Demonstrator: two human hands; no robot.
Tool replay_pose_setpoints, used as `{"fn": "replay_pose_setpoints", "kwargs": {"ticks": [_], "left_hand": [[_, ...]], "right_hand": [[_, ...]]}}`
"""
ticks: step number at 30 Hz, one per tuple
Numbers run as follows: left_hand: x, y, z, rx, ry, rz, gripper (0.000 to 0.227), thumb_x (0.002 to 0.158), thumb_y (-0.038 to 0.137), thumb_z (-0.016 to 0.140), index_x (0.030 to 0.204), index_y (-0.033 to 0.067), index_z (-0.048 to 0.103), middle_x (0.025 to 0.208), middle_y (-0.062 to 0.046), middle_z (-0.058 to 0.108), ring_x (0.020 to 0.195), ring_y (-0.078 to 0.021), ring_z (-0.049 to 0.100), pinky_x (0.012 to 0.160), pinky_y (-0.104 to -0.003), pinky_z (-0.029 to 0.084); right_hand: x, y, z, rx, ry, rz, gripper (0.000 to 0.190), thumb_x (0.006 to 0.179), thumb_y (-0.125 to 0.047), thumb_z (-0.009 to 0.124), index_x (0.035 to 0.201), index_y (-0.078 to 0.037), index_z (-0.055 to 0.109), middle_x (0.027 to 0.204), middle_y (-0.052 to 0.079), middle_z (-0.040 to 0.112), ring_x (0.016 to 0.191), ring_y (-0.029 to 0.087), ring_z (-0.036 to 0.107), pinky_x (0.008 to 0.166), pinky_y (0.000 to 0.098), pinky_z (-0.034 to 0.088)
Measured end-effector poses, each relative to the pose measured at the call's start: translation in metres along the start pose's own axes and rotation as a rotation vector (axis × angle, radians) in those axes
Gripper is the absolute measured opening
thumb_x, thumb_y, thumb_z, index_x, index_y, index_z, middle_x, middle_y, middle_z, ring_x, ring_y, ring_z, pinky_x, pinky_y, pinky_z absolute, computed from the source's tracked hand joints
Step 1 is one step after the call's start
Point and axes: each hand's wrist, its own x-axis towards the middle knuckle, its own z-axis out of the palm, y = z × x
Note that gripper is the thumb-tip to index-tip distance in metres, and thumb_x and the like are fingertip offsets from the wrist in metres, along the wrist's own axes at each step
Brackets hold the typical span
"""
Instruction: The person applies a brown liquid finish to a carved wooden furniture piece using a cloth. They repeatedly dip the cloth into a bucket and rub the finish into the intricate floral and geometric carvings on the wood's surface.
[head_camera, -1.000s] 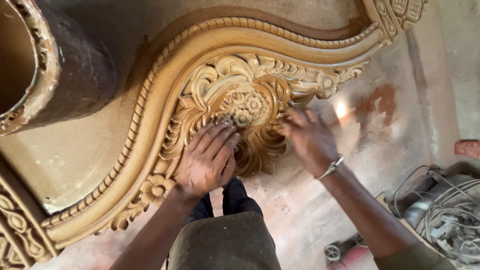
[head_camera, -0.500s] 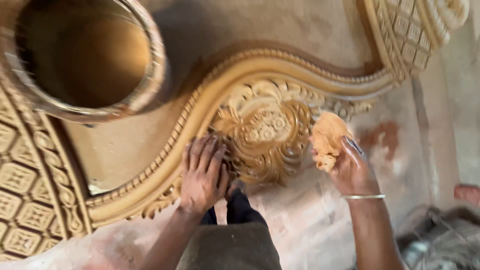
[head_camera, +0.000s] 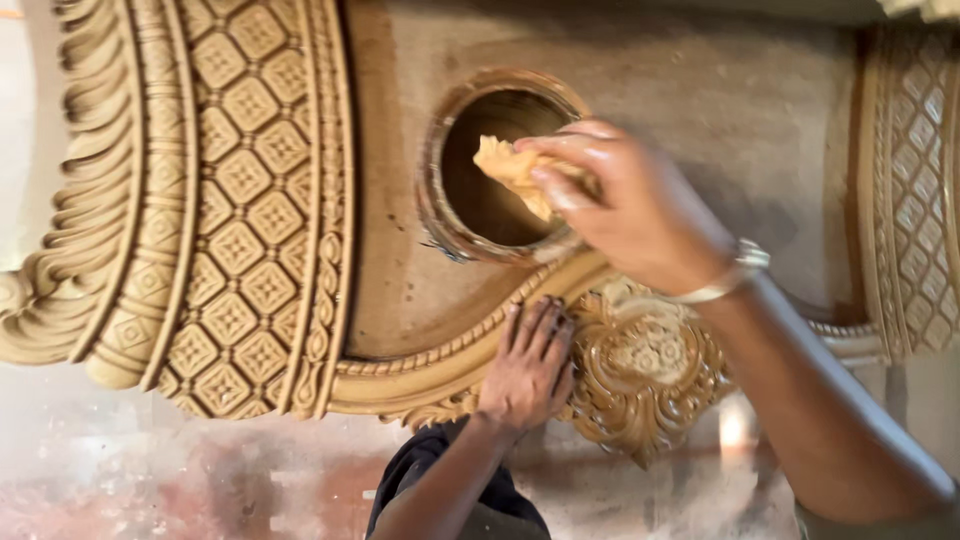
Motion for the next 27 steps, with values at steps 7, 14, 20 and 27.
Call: {"fn": "replay_pose_setpoints", "kwargs": {"ticks": [7, 14, 20, 27], "left_hand": [[0.002, -0.001, -0.006, -0.064, -0.017, -0.019, 0.059, 0.092, 0.031, 0.054, 0.14, -0.0026, 0.053, 0.155, -0.025, 0.041, 0.151, -0.0379, 0.029, 0.125, -0.058, 0.013], [0.0, -0.002, -0.009, -0.131, 0.028, -0.016, 0.057, 0.09, 0.031, 0.057, 0.136, -0.0028, 0.056, 0.155, -0.024, 0.042, 0.151, -0.0366, 0.03, 0.125, -0.057, 0.015], [-0.002, -0.001, -0.004, -0.128, 0.077, -0.01, 0.054, 0.091, 0.029, 0.057, 0.134, -0.0029, 0.057, 0.153, -0.024, 0.045, 0.15, -0.0368, 0.032, 0.126, -0.057, 0.015], [0.0, 0.002, -0.005, -0.108, 0.083, -0.015, 0.052, 0.091, 0.029, 0.058, 0.133, -0.0023, 0.058, 0.15, -0.023, 0.048, 0.149, -0.0368, 0.034, 0.126, -0.056, 0.016]], "right_hand": [[0.082, 0.023, 0.073, -0.782, -0.127, -0.106, 0.011, 0.09, -0.01, 0.065, 0.088, -0.005, 0.075, 0.096, 0.016, 0.071, 0.086, 0.027, 0.067, 0.075, 0.0392, 0.059], [0.045, -0.029, 0.006, -0.591, -0.485, -0.054, 0.033, 0.094, -0.023, 0.058, 0.124, -0.017, 0.068, 0.112, 0.007, 0.07, 0.094, 0.017, 0.065, 0.084, 0.0342, 0.058], [0.008, -0.019, -0.022, -0.676, -0.356, -0.268, 0.027, 0.093, -0.024, 0.059, 0.116, -0.017, 0.072, 0.116, 0.002, 0.071, 0.109, 0.015, 0.063, 0.091, 0.0334, 0.055], [-0.037, 0.041, -0.043, 0.417, -0.162, 0.42, 0.043, 0.099, -0.008, 0.048, 0.141, -0.006, 0.059, 0.117, 0.021, 0.069, 0.099, 0.029, 0.065, 0.083, 0.0347, 0.058]]}}
